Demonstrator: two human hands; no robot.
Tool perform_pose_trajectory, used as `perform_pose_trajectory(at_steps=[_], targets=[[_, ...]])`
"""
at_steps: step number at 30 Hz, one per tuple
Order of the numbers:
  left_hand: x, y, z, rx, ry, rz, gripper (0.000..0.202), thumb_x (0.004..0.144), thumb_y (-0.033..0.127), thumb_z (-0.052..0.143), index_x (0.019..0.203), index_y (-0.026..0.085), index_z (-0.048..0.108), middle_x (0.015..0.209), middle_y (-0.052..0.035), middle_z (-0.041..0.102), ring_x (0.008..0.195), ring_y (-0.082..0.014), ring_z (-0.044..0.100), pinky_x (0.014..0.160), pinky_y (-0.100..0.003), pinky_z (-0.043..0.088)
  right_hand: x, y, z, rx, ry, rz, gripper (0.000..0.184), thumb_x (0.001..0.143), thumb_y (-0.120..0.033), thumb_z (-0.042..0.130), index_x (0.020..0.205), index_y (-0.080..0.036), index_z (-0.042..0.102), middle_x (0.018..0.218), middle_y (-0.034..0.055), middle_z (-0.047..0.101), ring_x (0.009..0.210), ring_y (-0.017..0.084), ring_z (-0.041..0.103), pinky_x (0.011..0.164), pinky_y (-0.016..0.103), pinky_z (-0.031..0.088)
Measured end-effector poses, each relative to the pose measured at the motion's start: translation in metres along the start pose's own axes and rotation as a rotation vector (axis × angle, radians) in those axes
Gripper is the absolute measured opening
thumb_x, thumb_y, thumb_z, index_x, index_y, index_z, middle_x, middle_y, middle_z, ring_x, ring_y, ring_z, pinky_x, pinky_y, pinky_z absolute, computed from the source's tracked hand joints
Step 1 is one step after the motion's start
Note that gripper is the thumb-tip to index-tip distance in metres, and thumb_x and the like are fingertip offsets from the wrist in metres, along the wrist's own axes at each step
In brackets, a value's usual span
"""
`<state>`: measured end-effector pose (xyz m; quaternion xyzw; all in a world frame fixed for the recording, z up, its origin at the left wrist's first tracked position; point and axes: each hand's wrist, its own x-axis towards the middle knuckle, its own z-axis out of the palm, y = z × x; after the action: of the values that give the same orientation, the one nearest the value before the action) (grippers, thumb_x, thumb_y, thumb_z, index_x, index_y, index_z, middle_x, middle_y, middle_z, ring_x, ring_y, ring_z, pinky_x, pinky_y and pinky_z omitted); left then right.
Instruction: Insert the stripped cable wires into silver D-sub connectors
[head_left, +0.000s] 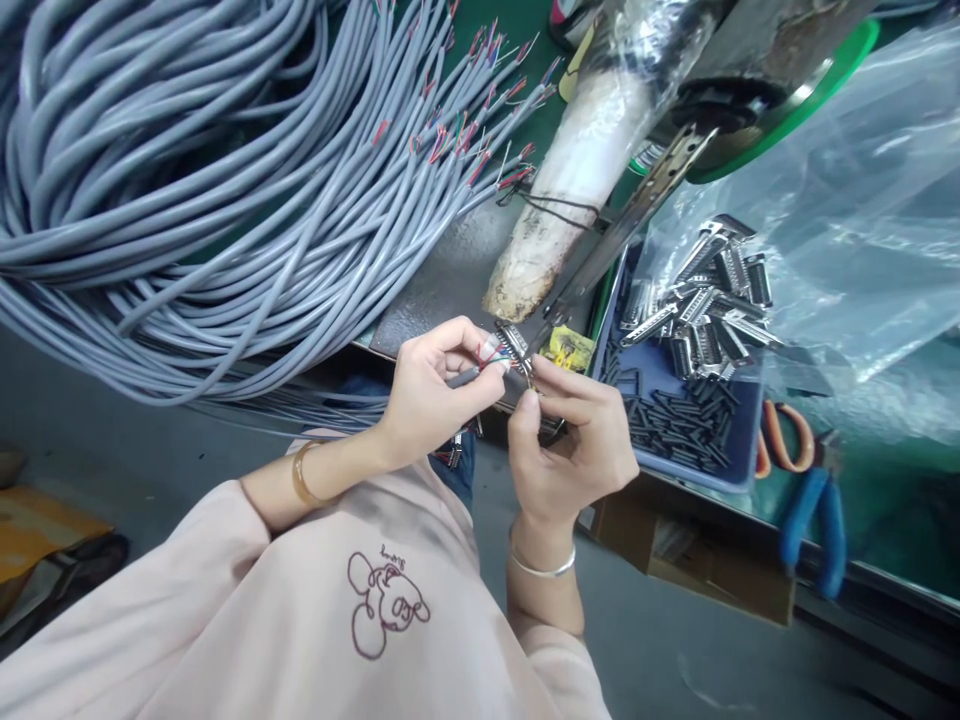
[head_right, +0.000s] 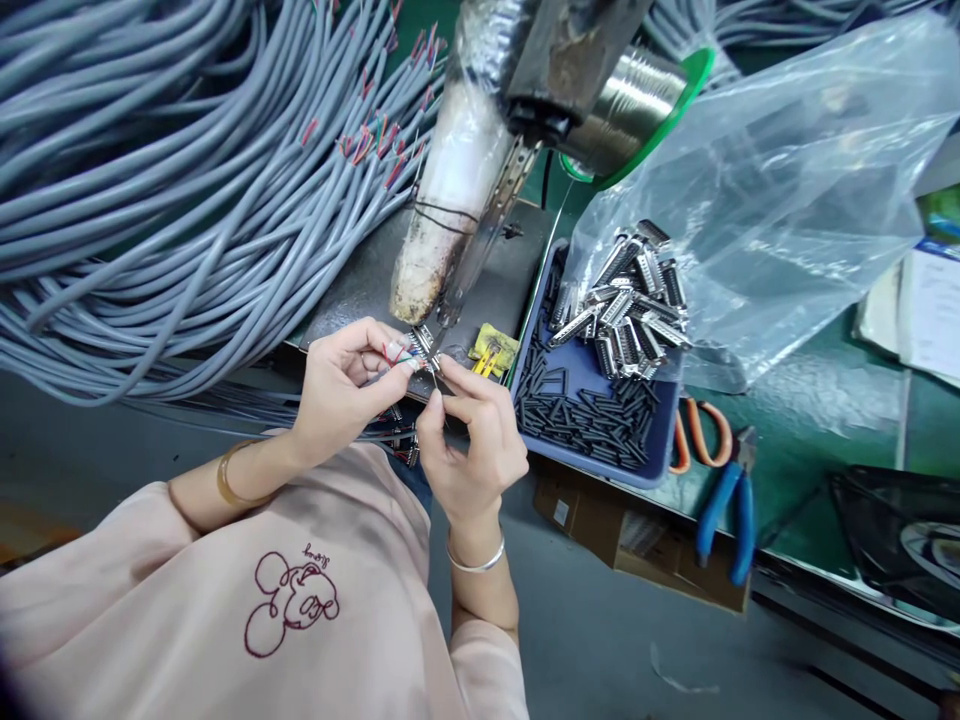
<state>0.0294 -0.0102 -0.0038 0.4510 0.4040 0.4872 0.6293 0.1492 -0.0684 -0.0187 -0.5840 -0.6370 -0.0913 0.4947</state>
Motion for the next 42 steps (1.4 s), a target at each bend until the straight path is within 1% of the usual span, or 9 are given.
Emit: perform_pose_trajectory(at_steps=[5, 11, 17, 24, 29, 32, 37, 40, 42], targets=[[0.002, 0.002, 0.001, 0.019, -0.003, 0.038, 0.019, 0.072, 0.019, 0.071, 0.066, 0.019, 0.053, 0.061, 0.0041, 0.052, 0.051, -0.0050, 0.041, 0.047, -0.019, 0.033, 0.001, 0.001, 0.000, -0.009, -0.003, 0.004, 0.015, 0.087, -0.012, 0.071, 0.084, -0.021, 0.060, 0.101, 0.0043, 0.079, 0.089, 0.016, 0.076, 0.080, 0.030, 0.062], [0.001, 0.007, 0.002, 0.053, 0.006, 0.062, 0.018, 0.072, 0.019, 0.071, 0.067, 0.019, 0.054, 0.064, 0.0027, 0.053, 0.056, -0.0070, 0.046, 0.049, -0.020, 0.036, 0.006, -0.003, -0.002, -0.041, 0.000, 0.005, 0.015, 0.086, -0.013, 0.074, 0.085, -0.022, 0.062, 0.100, 0.0035, 0.079, 0.090, 0.017, 0.076, 0.079, 0.030, 0.063], [0.000, 0.004, -0.001, 0.104, -0.022, 0.039, 0.018, 0.071, 0.018, 0.069, 0.065, 0.019, 0.053, 0.062, 0.0028, 0.051, 0.057, -0.0078, 0.045, 0.050, -0.020, 0.036, 0.005, -0.001, -0.002, -0.049, -0.013, -0.014, 0.019, 0.086, -0.011, 0.074, 0.081, -0.021, 0.059, 0.095, 0.0034, 0.079, 0.083, 0.014, 0.076, 0.076, 0.026, 0.062], [0.000, 0.004, 0.000, 0.142, -0.031, 0.059, 0.017, 0.074, 0.019, 0.068, 0.067, 0.019, 0.052, 0.062, 0.0033, 0.049, 0.057, -0.0079, 0.045, 0.052, -0.021, 0.037, 0.008, -0.001, -0.001, -0.062, 0.001, -0.007, 0.013, 0.086, -0.014, 0.076, 0.085, -0.021, 0.065, 0.093, 0.0015, 0.079, 0.084, 0.014, 0.076, 0.078, 0.028, 0.062], [0.000, 0.008, 0.001, 0.164, -0.045, 0.099, 0.015, 0.075, 0.020, 0.067, 0.068, 0.019, 0.054, 0.067, 0.0022, 0.055, 0.055, -0.0068, 0.044, 0.051, -0.021, 0.036, 0.010, -0.004, -0.002, -0.093, 0.010, -0.017, 0.015, 0.084, -0.012, 0.079, 0.088, -0.022, 0.069, 0.094, 0.0012, 0.079, 0.082, 0.014, 0.076, 0.076, 0.028, 0.063], [0.000, 0.008, 0.000, 0.159, -0.044, 0.114, 0.015, 0.074, 0.020, 0.068, 0.067, 0.018, 0.054, 0.069, 0.0016, 0.057, 0.054, -0.0059, 0.044, 0.050, -0.020, 0.036, 0.009, -0.004, -0.003, -0.102, 0.007, -0.017, 0.017, 0.082, -0.012, 0.081, 0.088, -0.022, 0.068, 0.096, 0.0017, 0.079, 0.084, 0.015, 0.076, 0.078, 0.027, 0.063], [0.001, 0.005, -0.003, 0.157, -0.071, 0.053, 0.015, 0.072, 0.019, 0.066, 0.067, 0.018, 0.053, 0.064, 0.0031, 0.054, 0.052, -0.0050, 0.041, 0.048, -0.019, 0.033, 0.004, -0.002, -0.004, -0.109, -0.018, -0.050, 0.017, 0.085, -0.012, 0.077, 0.083, -0.020, 0.062, 0.096, 0.0037, 0.080, 0.083, 0.014, 0.077, 0.076, 0.024, 0.061], [0.000, 0.002, -0.005, 0.156, -0.097, -0.001, 0.015, 0.071, 0.019, 0.066, 0.067, 0.018, 0.052, 0.070, 0.0013, 0.059, 0.053, -0.0044, 0.040, 0.048, -0.019, 0.032, 0.000, 0.000, -0.007, -0.103, -0.058, -0.051, 0.016, 0.086, -0.012, 0.076, 0.088, -0.021, 0.063, 0.094, 0.0021, 0.080, 0.082, 0.014, 0.077, 0.077, 0.023, 0.061], [-0.001, 0.000, -0.007, 0.160, -0.129, -0.026, 0.014, 0.071, 0.021, 0.066, 0.068, 0.018, 0.053, 0.070, 0.0006, 0.060, 0.054, -0.0052, 0.042, 0.049, -0.019, 0.032, -0.004, 0.002, -0.011, -0.080, -0.060, 0.005, 0.015, 0.088, -0.011, 0.074, 0.093, -0.022, 0.065, 0.093, 0.0004, 0.080, 0.082, 0.014, 0.077, 0.075, 0.023, 0.060]])
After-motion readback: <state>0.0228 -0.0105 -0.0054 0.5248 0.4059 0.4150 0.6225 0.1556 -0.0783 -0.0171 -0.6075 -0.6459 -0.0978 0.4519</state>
